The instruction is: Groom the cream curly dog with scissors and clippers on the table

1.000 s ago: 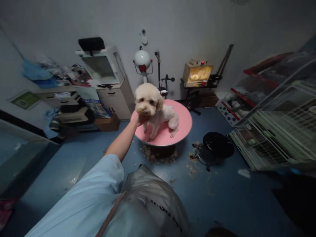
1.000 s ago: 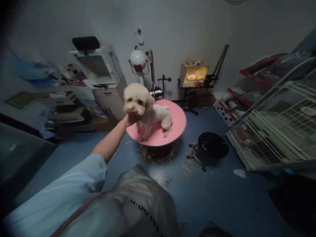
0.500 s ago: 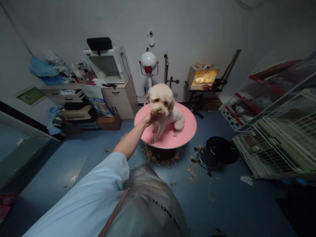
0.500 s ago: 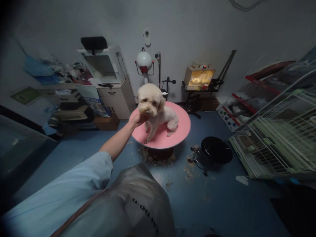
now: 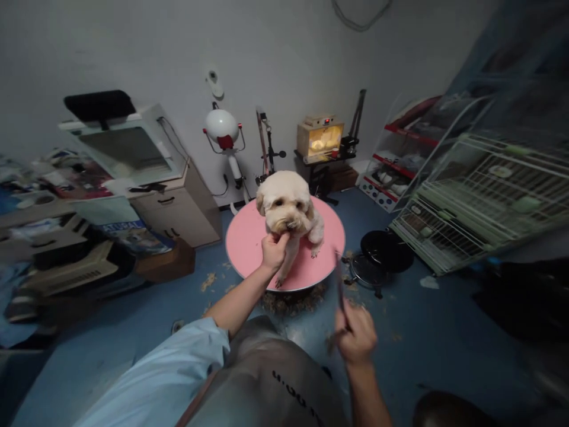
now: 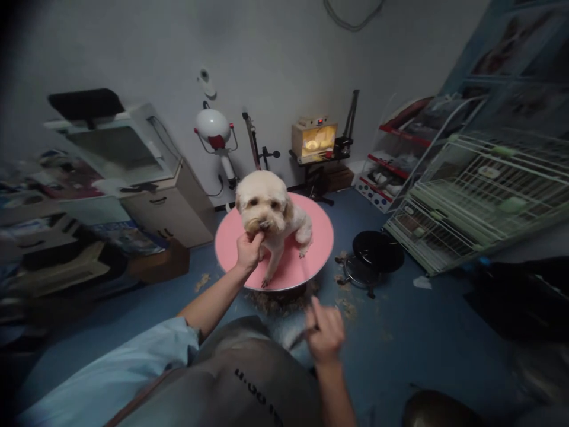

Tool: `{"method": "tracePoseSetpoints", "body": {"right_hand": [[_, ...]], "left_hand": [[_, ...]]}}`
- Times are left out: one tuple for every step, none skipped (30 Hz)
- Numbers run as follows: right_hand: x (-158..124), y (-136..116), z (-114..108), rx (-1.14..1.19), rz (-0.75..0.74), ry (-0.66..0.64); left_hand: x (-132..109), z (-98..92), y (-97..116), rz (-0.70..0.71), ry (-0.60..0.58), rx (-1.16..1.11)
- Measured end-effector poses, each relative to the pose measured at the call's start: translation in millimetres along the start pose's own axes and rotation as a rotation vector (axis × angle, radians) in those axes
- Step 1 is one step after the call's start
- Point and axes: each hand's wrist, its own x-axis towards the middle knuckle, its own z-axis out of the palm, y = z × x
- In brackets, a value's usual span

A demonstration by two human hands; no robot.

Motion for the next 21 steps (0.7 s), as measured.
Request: {"method": "tracePoseSetpoints", "body": {"right_hand": [[9,-13,15,-0.001,-0.073,0.052],[19,-25,30,-0.007,-0.144,0.093],[29,-36,44,-0.023,-0.19,0.116],[38,-45,56,-0.051,-0.212,0.121],[46,-52,68,-0.089,-0.205,0.117],[50,-56,77,-0.133,-0.183,0.118],[52,-59,84,-0.179,-0.153,0.12],[52,-60,90,-0.225,-0.113,0.125],[50,-60,93,-0.268,-0.062,0.137],[47,-61,95,-0.303,0.002,0.157],[43,-63,96,-0.332,0.074,0.186],[41,-66,97,-0.352,0.143,0.215],[39,-70,97,-0.359,0.191,0.241],[38,-75,98,-0.351,0.205,0.251],[37,-80,99,-0.334,0.188,0.236],[37,-85,102,-0.314,0.154,0.2],[37,-90,105,-0.301,0.123,0.149],[38,-94,108,-0.3,0.116,0.102],[37,-97,111,-0.313,0.147,0.075],[37,-99,114,-0.336,0.211,0.074],[36,-101,117,-0.356,0.284,0.096]], "left_hand": [[2,-5.2,0,-0.008,-0.026,0.015],[5,-10.3,0,-0.015,-0.049,0.026],[7,-15.3,0,-0.022,-0.072,0.034],[10,-19.9,0,-0.027,-0.097,0.04],[12,-24.2,1,-0.032,-0.123,0.044],[15,-28.0,1,-0.036,-0.15,0.048],[17,-31.5,1,-0.039,-0.175,0.052],[19,-34.5,1,-0.041,-0.198,0.054],[21,-37.0,1,-0.043,-0.217,0.054],[24,-39.0,1,-0.044,-0.232,0.054],[26,-40.4,1,-0.044,-0.244,0.052],[28,-41.3,0,-0.045,-0.254,0.049],[30,-41.7,0,-0.047,-0.265,0.045],[31,-41.7,-1,-0.051,-0.275,0.039],[33,-41.4,-2,-0.055,-0.284,0.03],[34,-40.9,-2,-0.059,-0.289,0.018],[36,-40.3,-3,-0.066,-0.292,0.004],[36,-39.7,-4,-0.076,-0.293,-0.011],[37,-39.0,-6,-0.09,-0.293,-0.025],[37,-38.4,-7,-0.108,-0.296,-0.037],[38,-37.8,-10,-0.132,-0.3,-0.047]]}}
